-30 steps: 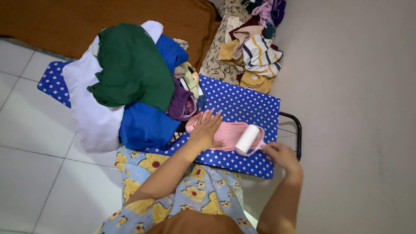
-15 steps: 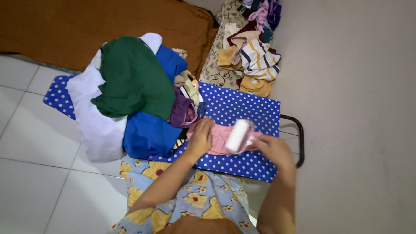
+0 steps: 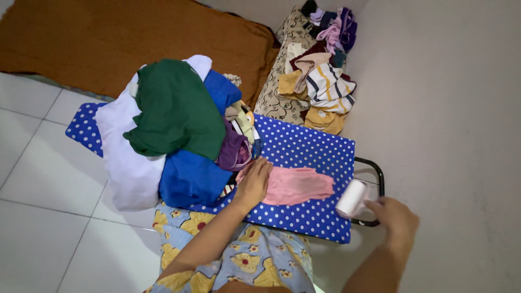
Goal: The person uses a lint roller to remove lint from a pink garment and then a purple garment. They roll the lint roller over the fabric, lift the garments to inspect them, and place them aside.
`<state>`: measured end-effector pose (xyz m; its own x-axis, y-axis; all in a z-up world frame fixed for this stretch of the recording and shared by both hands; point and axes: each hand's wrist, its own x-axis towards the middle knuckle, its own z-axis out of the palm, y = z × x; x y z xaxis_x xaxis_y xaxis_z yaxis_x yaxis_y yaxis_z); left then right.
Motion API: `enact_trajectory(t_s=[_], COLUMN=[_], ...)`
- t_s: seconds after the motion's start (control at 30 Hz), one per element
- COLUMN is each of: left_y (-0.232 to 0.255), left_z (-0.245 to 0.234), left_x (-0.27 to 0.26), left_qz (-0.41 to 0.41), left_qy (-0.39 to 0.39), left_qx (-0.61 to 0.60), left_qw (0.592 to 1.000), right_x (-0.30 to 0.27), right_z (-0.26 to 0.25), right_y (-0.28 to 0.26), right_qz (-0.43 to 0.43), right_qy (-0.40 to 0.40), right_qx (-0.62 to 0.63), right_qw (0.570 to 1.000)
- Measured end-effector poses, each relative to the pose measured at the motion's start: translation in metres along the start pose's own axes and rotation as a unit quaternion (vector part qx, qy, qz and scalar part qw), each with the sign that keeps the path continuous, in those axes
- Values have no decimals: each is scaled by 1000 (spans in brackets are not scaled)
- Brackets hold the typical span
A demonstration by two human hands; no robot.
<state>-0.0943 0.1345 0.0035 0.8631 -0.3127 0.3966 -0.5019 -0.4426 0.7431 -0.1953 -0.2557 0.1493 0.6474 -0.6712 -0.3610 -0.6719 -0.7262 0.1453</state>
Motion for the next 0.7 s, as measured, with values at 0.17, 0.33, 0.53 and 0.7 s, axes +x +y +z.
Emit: enact_trajectory(t_s=[0.17, 0.33, 0.53, 0.7], left_y=[2, 3, 25, 36], left_z=[-2, -11, -24, -25], left_x=[1, -1, 10, 18], left_qz=[-32, -107, 80, 15], left_qy=[11, 45, -87, -170], left_qx=[-36, -124, 77, 101], left_qw=[999, 985, 990, 980], right_x=[-52, -63, -27, 10], right_z=[-14, 18, 43, 23], right_y=[-48, -148, -133, -38], right_qz=[-95, -298, -274, -153], right_qy=[56, -26, -125, -114], right_qx=[154, 160, 222, 130], right_qw=[982, 941, 927, 973])
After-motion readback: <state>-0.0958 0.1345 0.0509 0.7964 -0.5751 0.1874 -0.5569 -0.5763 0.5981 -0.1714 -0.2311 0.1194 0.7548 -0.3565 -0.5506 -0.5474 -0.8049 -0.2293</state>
